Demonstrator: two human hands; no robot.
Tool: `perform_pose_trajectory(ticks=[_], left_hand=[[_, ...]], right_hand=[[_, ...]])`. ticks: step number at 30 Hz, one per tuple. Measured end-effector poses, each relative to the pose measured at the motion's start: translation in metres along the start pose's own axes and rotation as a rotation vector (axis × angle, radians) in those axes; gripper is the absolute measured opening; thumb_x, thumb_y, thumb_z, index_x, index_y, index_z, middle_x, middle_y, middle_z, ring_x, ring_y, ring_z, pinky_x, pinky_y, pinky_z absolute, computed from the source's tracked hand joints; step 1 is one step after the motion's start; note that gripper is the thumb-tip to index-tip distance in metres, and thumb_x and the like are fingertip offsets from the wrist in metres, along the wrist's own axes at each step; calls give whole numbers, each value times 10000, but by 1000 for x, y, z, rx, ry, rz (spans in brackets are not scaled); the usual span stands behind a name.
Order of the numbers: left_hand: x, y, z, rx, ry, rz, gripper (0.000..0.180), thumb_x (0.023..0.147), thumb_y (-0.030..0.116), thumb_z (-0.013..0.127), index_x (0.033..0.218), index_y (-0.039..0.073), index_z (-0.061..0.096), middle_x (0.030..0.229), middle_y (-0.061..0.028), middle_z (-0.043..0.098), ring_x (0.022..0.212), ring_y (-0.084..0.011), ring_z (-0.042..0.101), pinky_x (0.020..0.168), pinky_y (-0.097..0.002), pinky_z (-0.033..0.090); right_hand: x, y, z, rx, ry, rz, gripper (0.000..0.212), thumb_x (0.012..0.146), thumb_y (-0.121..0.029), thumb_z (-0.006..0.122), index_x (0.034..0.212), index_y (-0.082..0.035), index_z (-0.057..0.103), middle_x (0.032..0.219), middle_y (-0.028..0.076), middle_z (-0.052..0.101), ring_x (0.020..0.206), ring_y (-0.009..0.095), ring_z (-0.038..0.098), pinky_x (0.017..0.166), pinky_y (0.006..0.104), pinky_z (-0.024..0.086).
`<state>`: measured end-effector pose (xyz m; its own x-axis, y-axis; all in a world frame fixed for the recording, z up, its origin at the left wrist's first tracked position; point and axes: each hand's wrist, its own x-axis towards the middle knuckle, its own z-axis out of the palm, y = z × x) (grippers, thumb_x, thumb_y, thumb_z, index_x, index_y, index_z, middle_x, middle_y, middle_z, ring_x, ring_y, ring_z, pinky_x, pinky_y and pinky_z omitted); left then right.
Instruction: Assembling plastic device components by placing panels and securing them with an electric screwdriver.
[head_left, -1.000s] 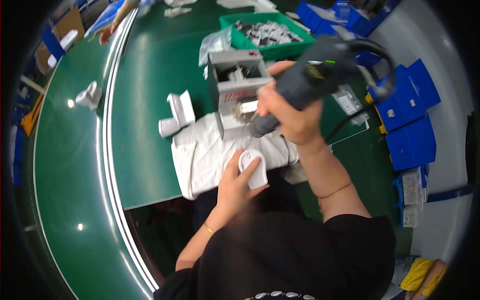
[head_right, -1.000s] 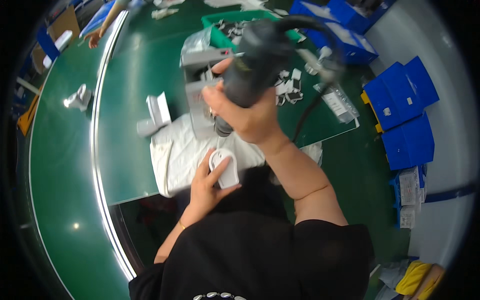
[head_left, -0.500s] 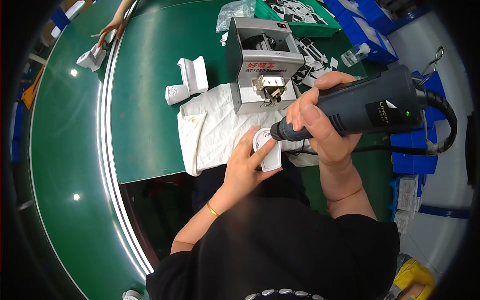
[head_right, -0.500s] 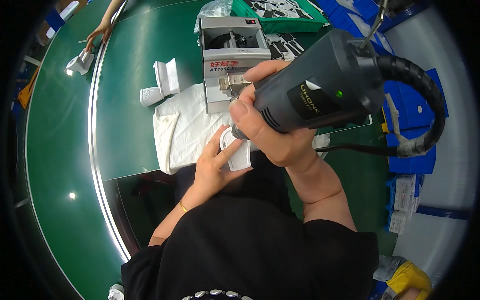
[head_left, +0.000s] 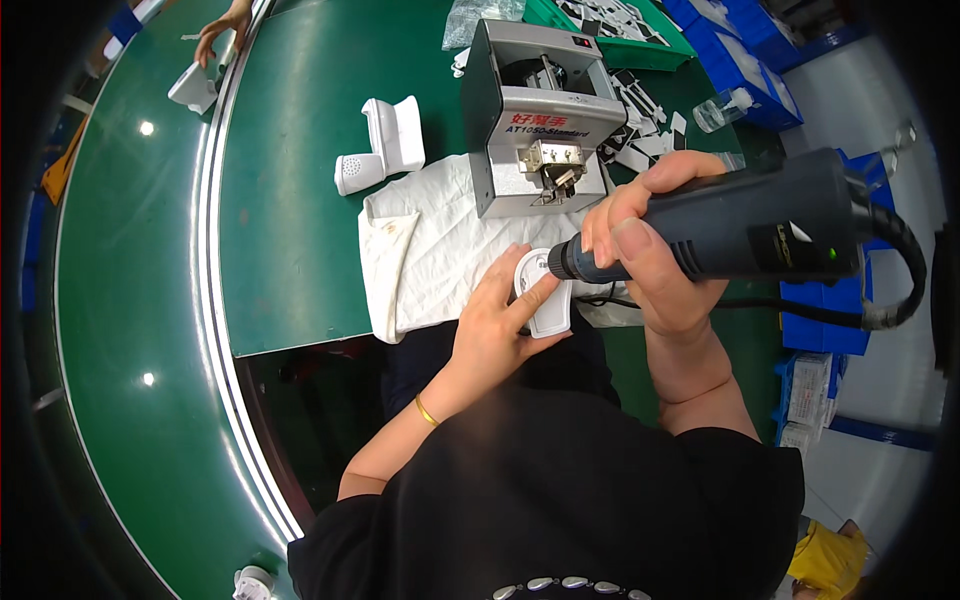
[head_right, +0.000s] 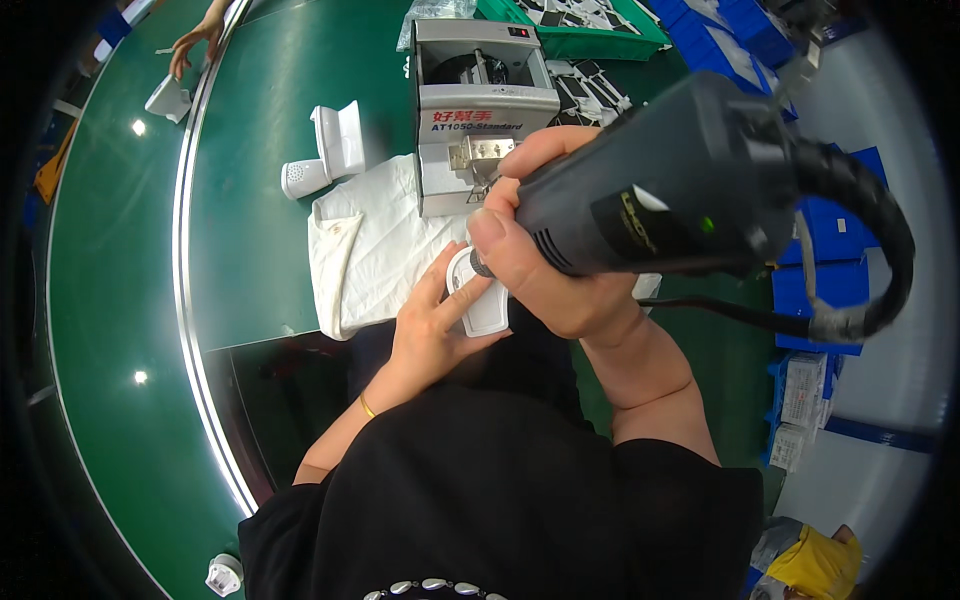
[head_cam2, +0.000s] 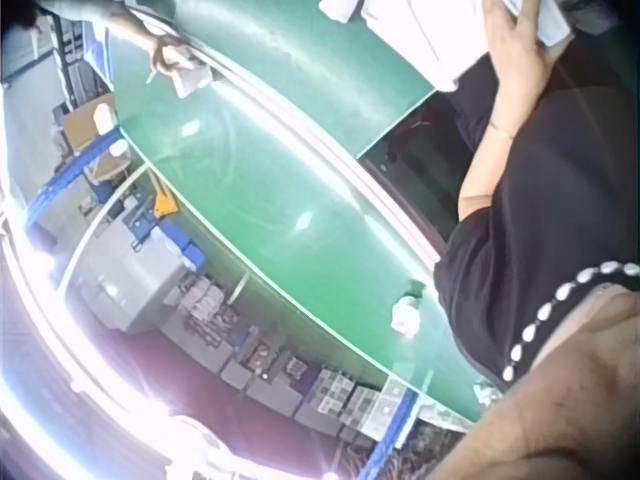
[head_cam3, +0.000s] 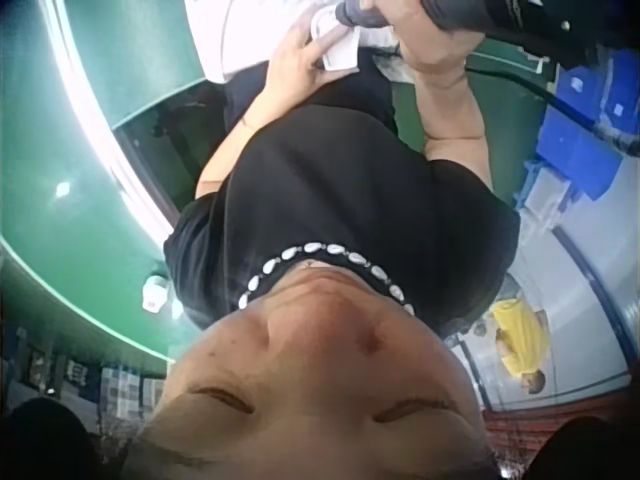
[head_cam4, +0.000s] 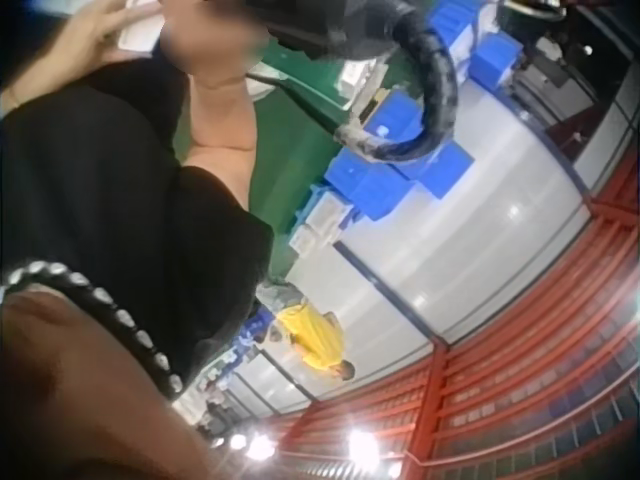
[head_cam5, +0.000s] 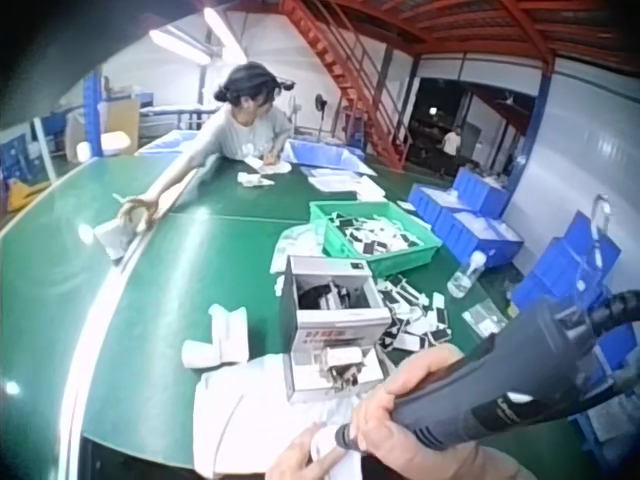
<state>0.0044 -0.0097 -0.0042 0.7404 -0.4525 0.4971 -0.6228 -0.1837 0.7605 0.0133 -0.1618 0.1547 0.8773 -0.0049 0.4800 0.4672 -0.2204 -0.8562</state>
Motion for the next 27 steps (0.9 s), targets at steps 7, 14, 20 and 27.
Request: perform_pose_trajectory(ticks=[7, 14, 20, 27], left_hand=[[-4, 2, 0, -12, -1, -16, 674, 629, 220, 904, 1255, 119, 674, 1399, -262, 499, 1262, -446, 529, 1004, -470, 481], [-2, -2, 1, 9, 11, -1, 682, 628, 227, 904, 1258, 115, 670, 1398, -265, 498, 1258, -453, 529, 1002, -475, 480], [12, 2, 2, 5, 1, 44, 683, 642, 233, 905, 1266, 105, 657, 1391, -286, 490, 1253, -460, 526, 997, -477, 484], [1, 15, -3, 260, -63, 28, 706, 647, 277, 912, 1292, 154, 653, 1484, -294, 379, 1341, -494, 415, 1094, -532, 380]], right_hand=[[-2, 5, 8, 161, 98, 42, 367, 815, 50, 702, 1128, 45, 511, 815, 58, 626, 714, 87, 582, 671, 230, 480], [-1, 17, 7, 150, 108, 16, 373, 807, 58, 702, 1137, 50, 528, 815, 42, 623, 710, 83, 585, 658, 229, 479], [6, 12, -7, -2, -9, -23, 348, 875, 76, 576, 1165, -23, 412, 801, 108, 593, 658, 173, 591, 670, 370, 532], [3, 28, -35, 478, 233, 149, 446, 834, -7, 693, 1219, 2, 468, 767, 99, 613, 649, 209, 635, 649, 370, 535]])
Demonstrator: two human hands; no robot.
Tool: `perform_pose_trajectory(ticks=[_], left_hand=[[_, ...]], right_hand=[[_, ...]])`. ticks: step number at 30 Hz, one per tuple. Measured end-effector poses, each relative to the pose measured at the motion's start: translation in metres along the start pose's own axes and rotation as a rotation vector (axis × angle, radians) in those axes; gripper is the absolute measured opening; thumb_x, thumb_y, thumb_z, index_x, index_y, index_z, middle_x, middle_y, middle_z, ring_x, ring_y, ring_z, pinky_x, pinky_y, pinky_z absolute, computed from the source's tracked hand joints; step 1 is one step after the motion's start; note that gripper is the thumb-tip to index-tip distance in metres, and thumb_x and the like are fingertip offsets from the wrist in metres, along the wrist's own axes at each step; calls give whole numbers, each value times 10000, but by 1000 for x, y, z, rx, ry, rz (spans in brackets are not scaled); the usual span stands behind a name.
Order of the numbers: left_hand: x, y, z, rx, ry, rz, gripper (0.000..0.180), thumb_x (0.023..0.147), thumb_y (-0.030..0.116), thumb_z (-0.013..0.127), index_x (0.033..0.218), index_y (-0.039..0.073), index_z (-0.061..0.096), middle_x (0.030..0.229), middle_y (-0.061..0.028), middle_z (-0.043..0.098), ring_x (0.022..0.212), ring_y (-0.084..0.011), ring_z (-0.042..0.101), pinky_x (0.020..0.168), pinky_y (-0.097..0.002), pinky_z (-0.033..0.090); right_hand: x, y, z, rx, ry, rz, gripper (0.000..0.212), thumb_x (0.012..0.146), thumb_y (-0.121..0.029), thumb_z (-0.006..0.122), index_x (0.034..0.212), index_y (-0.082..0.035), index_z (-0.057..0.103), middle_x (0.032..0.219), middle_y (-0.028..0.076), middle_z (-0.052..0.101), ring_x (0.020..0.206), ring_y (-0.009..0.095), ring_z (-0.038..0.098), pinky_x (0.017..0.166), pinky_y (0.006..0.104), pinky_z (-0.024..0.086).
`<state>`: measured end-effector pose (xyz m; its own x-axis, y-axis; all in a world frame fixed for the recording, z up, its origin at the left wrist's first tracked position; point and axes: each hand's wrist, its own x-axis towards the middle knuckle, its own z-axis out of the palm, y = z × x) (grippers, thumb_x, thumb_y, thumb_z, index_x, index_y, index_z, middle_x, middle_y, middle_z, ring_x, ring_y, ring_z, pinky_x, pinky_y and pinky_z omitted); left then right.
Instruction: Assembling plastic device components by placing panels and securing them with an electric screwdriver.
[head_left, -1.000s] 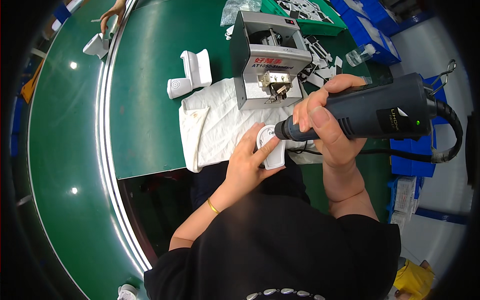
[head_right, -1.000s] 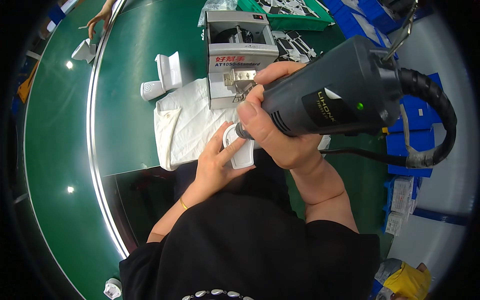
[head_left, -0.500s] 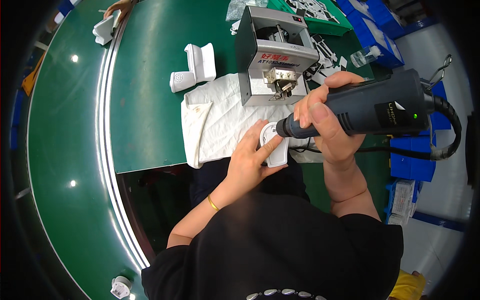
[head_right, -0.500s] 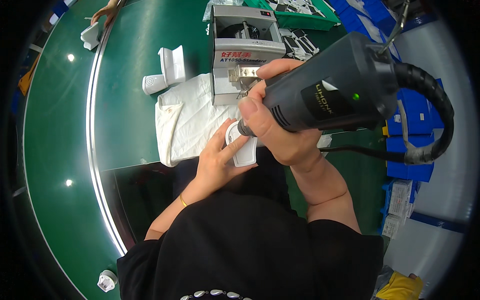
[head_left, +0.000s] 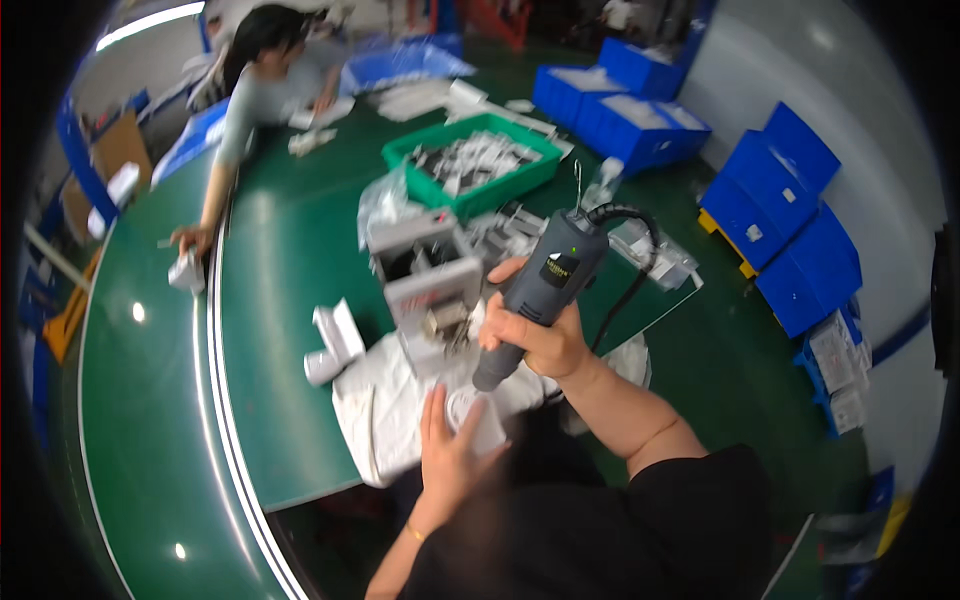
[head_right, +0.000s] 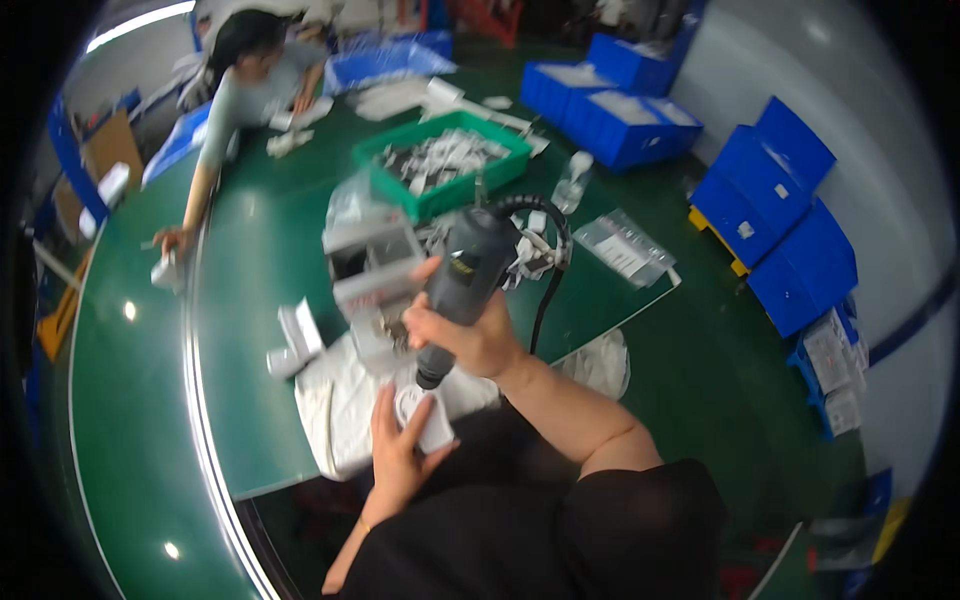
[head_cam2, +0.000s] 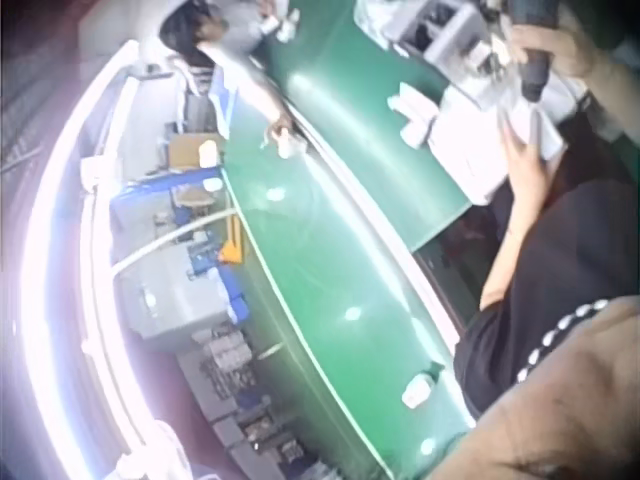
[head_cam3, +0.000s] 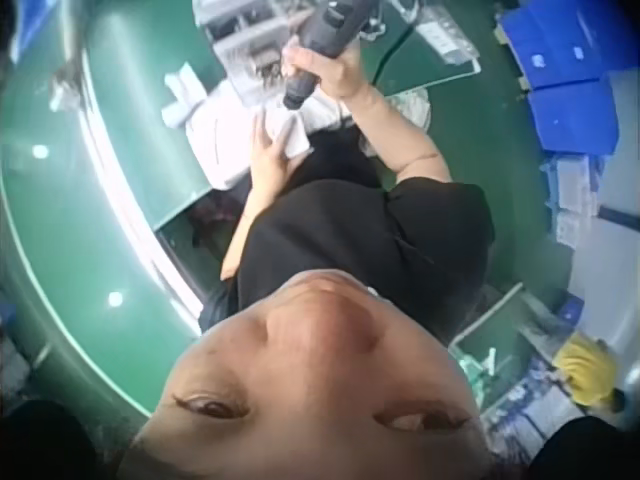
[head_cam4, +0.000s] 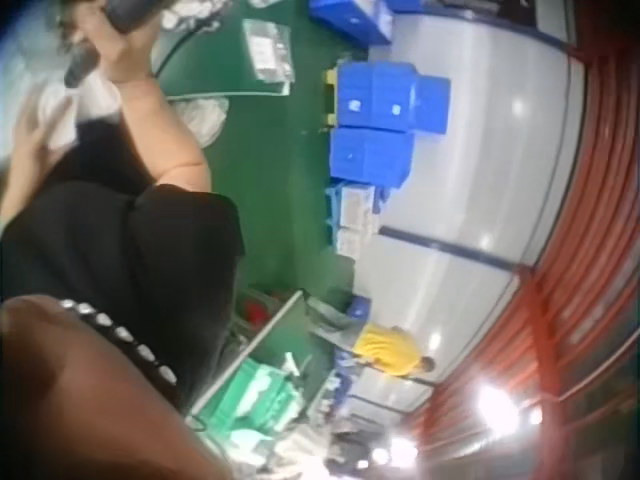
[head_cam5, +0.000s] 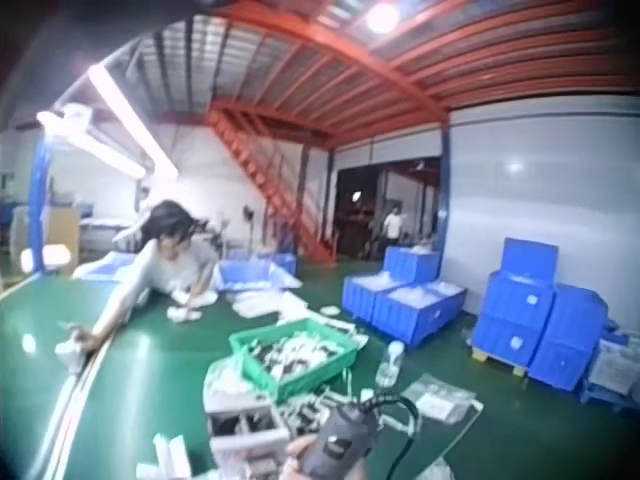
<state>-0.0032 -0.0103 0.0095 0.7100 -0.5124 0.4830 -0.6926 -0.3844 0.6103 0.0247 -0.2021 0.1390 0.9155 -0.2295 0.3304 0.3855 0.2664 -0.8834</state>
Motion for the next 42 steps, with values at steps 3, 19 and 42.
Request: perform_pose_trajectory(ticks=[3, 19, 42], left_hand=[[-3, 3, -7, 172, -38, 280, 563, 710, 216, 849, 1246, 215, 677, 1503, -243, 394, 1356, -481, 396, 1105, -568, 356], [3, -19, -72, 39, -132, -55, 448, 692, -24, 683, 1120, 101, 632, 1441, -149, 520, 1175, -386, 595, 931, -423, 539], [-23, -268, -268, 736, 409, -1358, 957, 758, 723, 663, 1490, 141, 460, 1558, -173, 374, 1424, -409, 342, 1158, -500, 305]], right_hand=[[22, -16, -49, -36, 337, -67, 452, 852, -37, 708, 1232, -4, 465, 755, 110, 609, 628, 210, 627, 599, 359, 526], [47, 69, -331, -980, 713, 224, 323, 720, -122, 726, 1010, 5, 661, 937, 101, 671, 844, 229, 619, 765, 374, 497], [-17, -3, -131, -761, 266, -158, 261, 995, -90, 622, 1201, 70, 639, 995, 95, 688, 861, 121, 623, 796, 229, 491]])
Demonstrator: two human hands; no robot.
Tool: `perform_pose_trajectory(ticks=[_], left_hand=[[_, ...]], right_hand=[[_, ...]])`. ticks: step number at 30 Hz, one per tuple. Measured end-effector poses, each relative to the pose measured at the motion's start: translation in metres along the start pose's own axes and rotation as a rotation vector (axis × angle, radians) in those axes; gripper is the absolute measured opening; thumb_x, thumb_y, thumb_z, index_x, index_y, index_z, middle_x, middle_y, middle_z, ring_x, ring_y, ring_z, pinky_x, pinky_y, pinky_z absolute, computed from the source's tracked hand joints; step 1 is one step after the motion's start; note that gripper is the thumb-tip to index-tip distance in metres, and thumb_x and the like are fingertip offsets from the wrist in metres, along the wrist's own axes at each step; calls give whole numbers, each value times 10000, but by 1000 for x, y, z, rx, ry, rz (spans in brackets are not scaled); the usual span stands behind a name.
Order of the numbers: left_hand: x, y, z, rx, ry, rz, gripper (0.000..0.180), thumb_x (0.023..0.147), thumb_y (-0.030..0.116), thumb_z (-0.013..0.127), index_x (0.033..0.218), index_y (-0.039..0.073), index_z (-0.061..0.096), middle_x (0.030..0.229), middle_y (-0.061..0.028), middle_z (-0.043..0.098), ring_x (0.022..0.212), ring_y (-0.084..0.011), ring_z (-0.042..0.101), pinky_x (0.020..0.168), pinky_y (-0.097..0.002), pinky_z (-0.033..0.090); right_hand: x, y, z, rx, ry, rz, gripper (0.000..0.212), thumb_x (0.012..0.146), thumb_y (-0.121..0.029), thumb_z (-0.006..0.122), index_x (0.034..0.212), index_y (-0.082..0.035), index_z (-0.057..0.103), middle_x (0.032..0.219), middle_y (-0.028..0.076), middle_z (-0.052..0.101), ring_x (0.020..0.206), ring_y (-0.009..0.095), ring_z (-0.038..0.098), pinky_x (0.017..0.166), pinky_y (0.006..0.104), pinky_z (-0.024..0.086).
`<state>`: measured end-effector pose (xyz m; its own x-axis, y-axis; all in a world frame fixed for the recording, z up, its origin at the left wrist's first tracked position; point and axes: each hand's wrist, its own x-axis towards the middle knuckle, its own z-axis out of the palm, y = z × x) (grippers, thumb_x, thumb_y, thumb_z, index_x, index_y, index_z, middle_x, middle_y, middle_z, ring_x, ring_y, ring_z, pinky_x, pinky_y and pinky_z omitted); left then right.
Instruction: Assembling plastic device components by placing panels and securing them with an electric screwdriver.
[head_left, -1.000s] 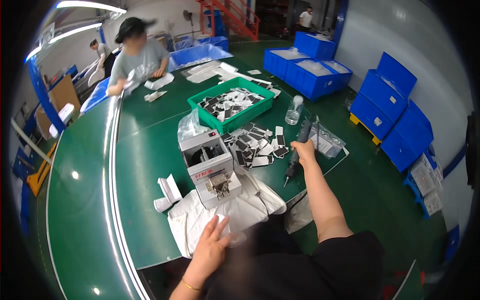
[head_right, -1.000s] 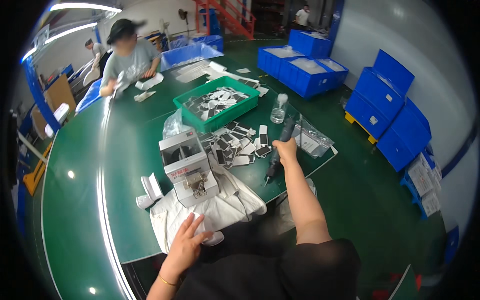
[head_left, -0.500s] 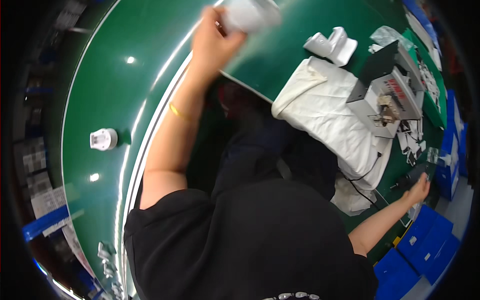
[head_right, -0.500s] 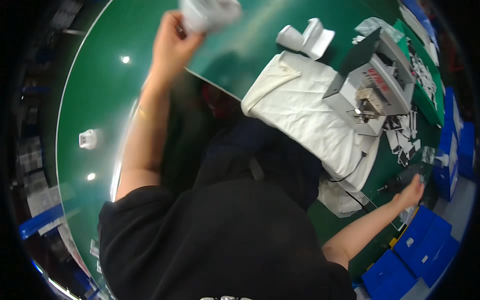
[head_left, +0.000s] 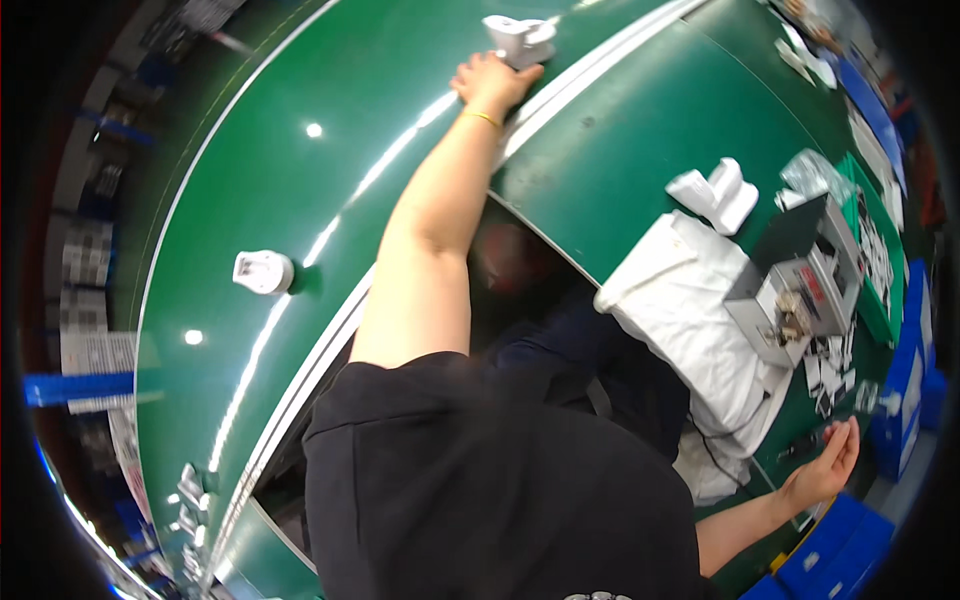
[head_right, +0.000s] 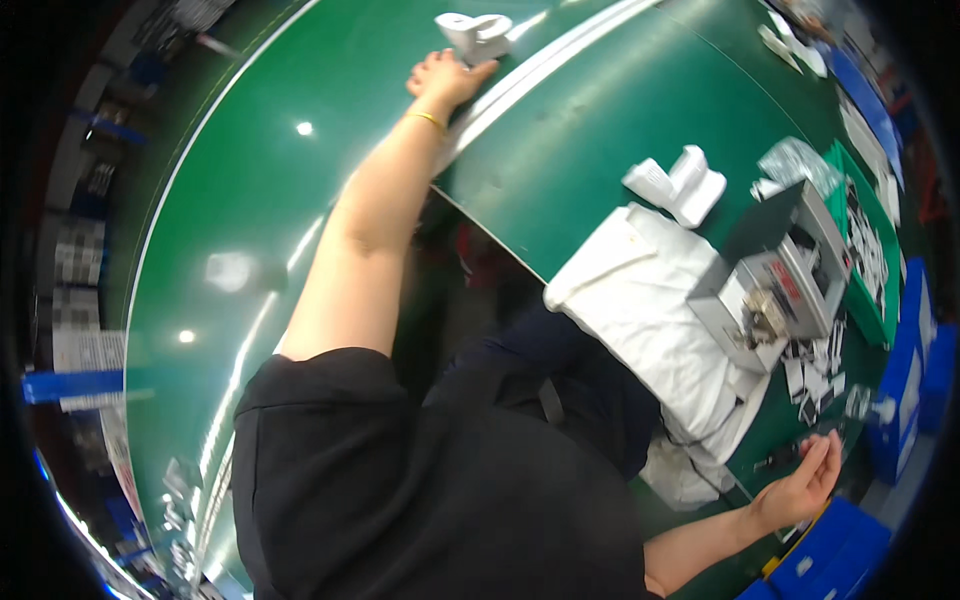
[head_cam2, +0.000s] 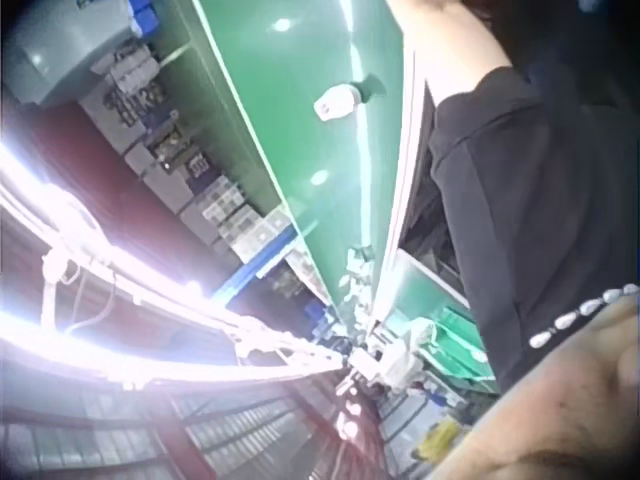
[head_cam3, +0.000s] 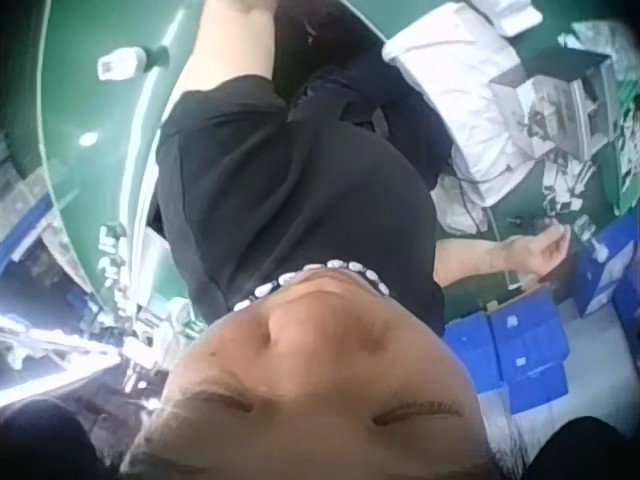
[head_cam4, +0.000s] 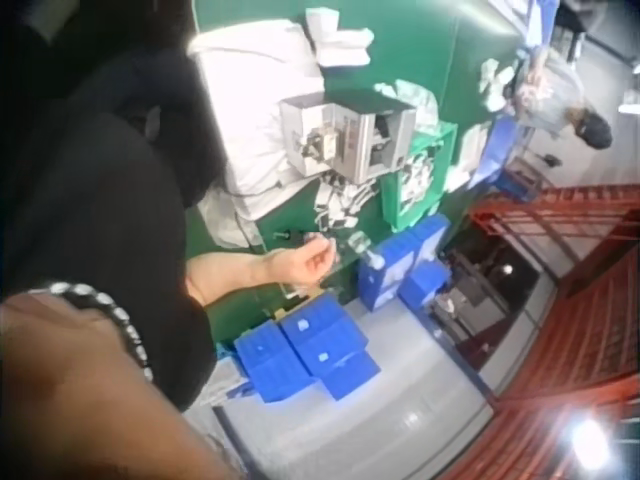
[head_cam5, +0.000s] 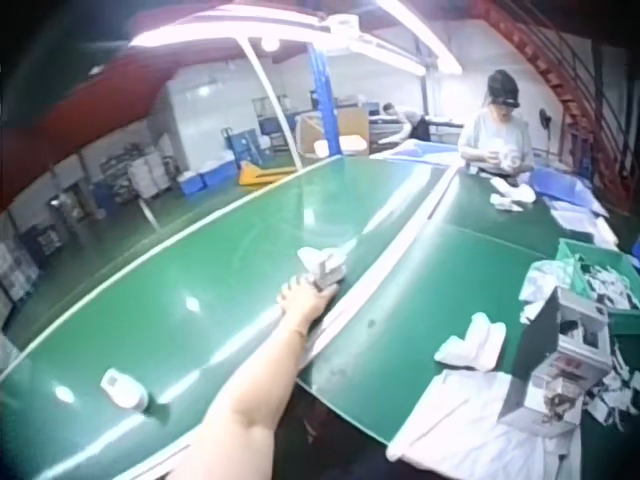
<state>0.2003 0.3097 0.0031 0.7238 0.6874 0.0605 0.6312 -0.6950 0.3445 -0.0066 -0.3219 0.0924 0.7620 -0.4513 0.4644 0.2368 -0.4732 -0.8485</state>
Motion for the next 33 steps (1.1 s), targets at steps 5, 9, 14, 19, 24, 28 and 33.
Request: perform_pose_trajectory(ticks=[5, 9, 14, 19, 24, 28, 33], left_hand=[[-54, -83, -57, 41, 82, 311, 934, 748, 629, 755, 1477, 126, 459, 1554, -242, 351, 1436, -425, 314, 1166, -501, 317], [-117, -203, -159, 409, 298, 77, 763, 761, 579, 769, 1386, 187, 575, 1471, -207, 486, 1378, -357, 436, 1069, -512, 429], [-161, -399, -186, 175, -49, -183, 504, 818, 550, 670, 995, 86, 758, 1022, -187, 726, 982, -328, 685, 895, -420, 525], [-150, -294, -174, -25, -46, 2, 357, 847, 249, 674, 1072, -20, 743, 851, -137, 738, 770, -187, 678, 717, -307, 527], [-207, -64, -128, -1123, -301, 367, 287, 982, 131, 589, 1163, -65, 694, 1116, -129, 705, 988, -196, 658, 891, -311, 521], [-295, 80, -71, -1581, -980, -1, 420, 1042, 229, 494, 1312, -79, 581, 1317, -161, 605, 1186, -231, 588, 1035, -369, 458], [-351, 107, -55, -1051, -1091, 1082, 843, 823, 263, 814, 1499, -7, 391, 1557, -208, 360, 1401, -315, 406, 1145, -404, 339]], right_hand=[[-22, -12, 31, 71, -336, -91, 237, 1010, -83, 585, 1191, 61, 633, 905, 52, 642, 815, 96, 564, 762, 223, 460], [-27, -13, 51, 176, -430, -81, 222, 994, -43, 586, 1180, 72, 629, 903, 61, 641, 807, 98, 559, 754, 224, 451], [-45, -30, 93, 270, -584, 5, 207, 945, 39, 607, 1146, 48, 654, 901, 47, 665, 777, 97, 612, 733, 222, 489], [-69, -62, 119, 262, -721, -94, 170, 850, 72, 686, 1014, 34, 702, 902, 78, 698, 804, 125, 650, 739, 250, 515], [-91, -91, 139, 370, -755, -292, 346, 784, -44, 818, 1099, -8, 677, 977, 117, 685, 837, 202, 657, 756, 303, 529], [-100, -94, 128, 222, -663, -447, 877, 740, -252, 893, 1438, -4, 422, 1389, 213, 492, 1244, 342, 534, 1044, 418, 449], [-83, -63, 73, 689, -482, 291, 618, 924, -113, 607, 1475, -12, 344, 1303, 120, 543, 1187, 200, 560, 982, 342, 483]])
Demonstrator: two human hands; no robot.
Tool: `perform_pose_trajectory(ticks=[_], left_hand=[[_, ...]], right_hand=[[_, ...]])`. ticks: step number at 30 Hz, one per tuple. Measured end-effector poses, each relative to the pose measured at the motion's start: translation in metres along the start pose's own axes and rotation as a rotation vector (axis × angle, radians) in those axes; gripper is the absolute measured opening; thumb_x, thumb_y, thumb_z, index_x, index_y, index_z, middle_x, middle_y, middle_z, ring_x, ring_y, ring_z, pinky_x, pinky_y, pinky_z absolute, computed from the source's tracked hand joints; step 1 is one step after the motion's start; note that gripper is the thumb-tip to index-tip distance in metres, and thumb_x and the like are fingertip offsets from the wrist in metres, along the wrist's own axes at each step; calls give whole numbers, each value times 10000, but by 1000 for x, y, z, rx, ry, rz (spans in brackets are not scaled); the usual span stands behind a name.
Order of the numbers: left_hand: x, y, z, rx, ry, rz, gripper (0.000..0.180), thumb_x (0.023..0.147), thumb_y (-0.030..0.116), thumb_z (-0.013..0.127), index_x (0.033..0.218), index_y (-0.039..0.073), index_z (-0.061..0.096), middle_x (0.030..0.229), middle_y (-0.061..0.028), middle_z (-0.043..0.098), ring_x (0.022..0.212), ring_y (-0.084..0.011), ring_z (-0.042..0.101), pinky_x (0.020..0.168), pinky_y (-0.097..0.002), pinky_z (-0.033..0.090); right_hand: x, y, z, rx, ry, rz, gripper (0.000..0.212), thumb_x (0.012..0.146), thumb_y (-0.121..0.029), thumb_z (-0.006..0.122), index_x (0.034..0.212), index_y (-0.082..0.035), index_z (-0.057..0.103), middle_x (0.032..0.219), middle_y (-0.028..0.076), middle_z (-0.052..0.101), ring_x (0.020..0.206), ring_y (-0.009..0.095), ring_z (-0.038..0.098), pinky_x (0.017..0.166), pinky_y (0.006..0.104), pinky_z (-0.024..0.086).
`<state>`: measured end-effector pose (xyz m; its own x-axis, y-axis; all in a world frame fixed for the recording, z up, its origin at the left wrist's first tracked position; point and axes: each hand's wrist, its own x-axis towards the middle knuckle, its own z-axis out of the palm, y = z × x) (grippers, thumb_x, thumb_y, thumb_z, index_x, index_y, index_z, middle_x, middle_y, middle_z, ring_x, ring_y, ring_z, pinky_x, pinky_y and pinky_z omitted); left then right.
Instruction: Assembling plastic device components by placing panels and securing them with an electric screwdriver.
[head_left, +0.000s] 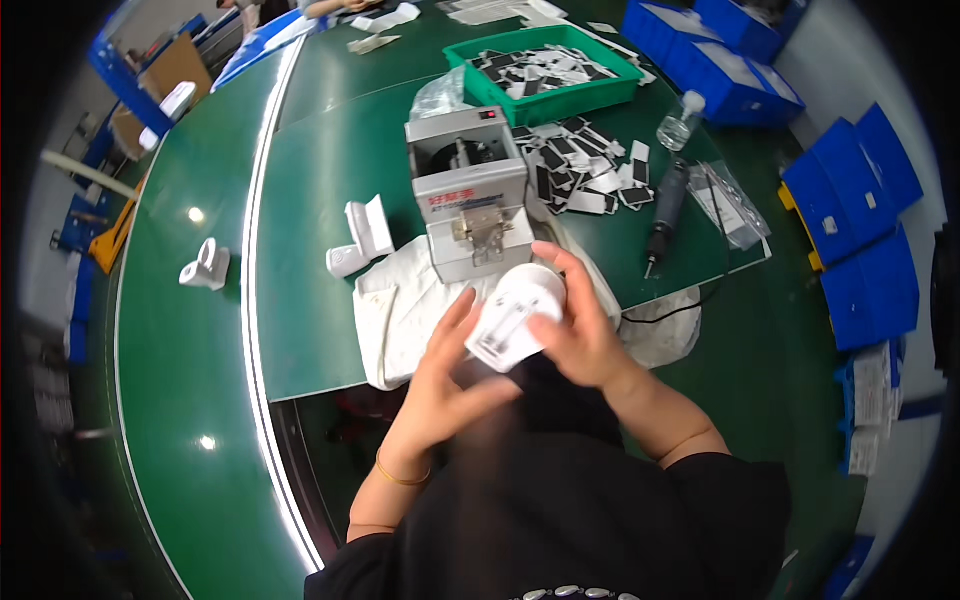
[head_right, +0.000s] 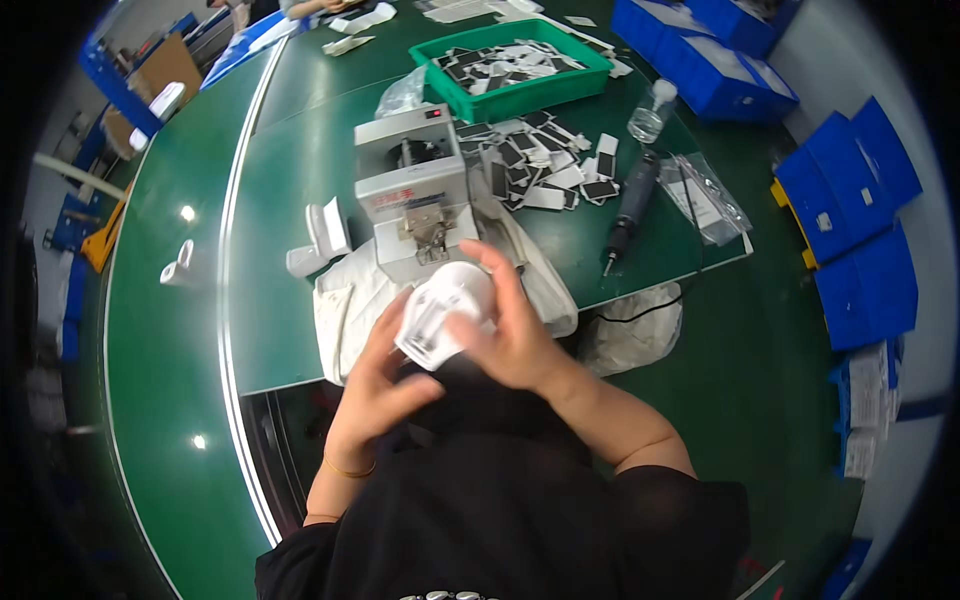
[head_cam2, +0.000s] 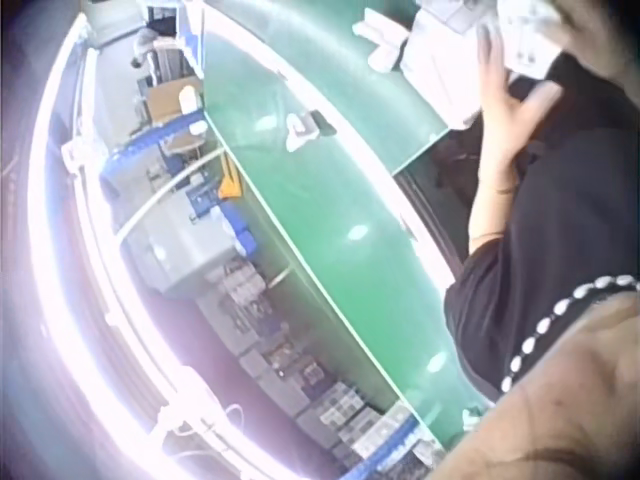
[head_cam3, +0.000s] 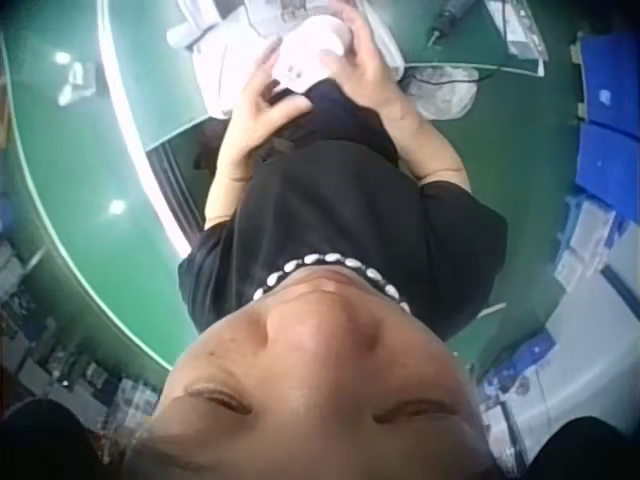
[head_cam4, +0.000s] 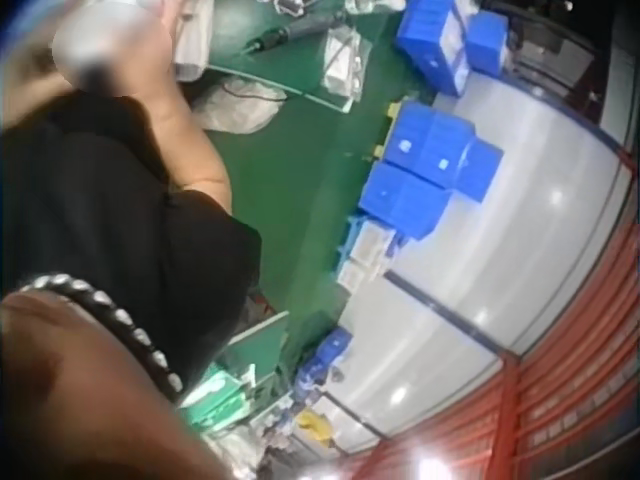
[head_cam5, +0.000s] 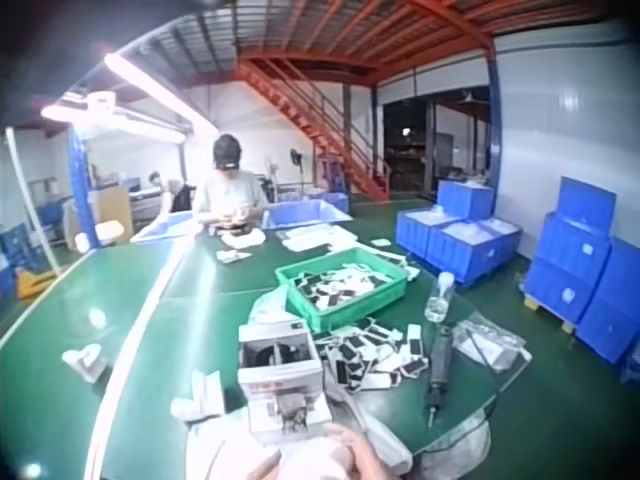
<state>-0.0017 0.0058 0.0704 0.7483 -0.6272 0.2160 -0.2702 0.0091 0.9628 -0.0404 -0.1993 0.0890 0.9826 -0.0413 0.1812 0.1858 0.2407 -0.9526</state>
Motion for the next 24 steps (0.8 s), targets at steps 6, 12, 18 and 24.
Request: perform_pose_trajectory(ticks=[6, 12, 18, 24], left_hand=[[19, -9, 26, -121, -99, 4, 1110, 634, 70, 915, 1548, 27, 286, 1482, -188, 449, 1358, -305, 463, 1129, -394, 365], [7, -25, 26, 1, -54, -106, 1212, 579, 119, 975, 1548, -8, 258, 1512, -140, 391, 1380, -215, 404, 1155, -349, 315], [-3, -32, 28, 402, 79, 32, 1188, 564, 299, 977, 1497, -42, 325, 1335, -218, 531, 1216, -382, 528, 1035, -430, 442], [2, -53, 23, 383, 201, 24, 1225, 549, 251, 983, 1509, -43, 281, 1367, -251, 512, 1262, -405, 523, 1059, -428, 440]], right_hand=[[1, 18, -40, -153, -232, 121, 482, 963, -154, 630, 1396, -9, 474, 1195, 80, 633, 1016, 100, 595, 877, 272, 498], [86, 36, -136, -1287, 451, -250, 349, 776, -149, 792, 1096, -52, 694, 1049, 128, 704, 962, 326, 641, 855, 404, 517], [103, 69, -150, -1416, 493, -129, 352, 771, -122, 766, 1112, -75, 693, 1038, 129, 674, 1084, 352, 580, 950, 430, 474], [90, 47, -136, -1222, 583, -183, 263, 837, -100, 719, 1100, -98, 698, 991, 150, 674, 945, 335, 608, 803, 426, 497]])
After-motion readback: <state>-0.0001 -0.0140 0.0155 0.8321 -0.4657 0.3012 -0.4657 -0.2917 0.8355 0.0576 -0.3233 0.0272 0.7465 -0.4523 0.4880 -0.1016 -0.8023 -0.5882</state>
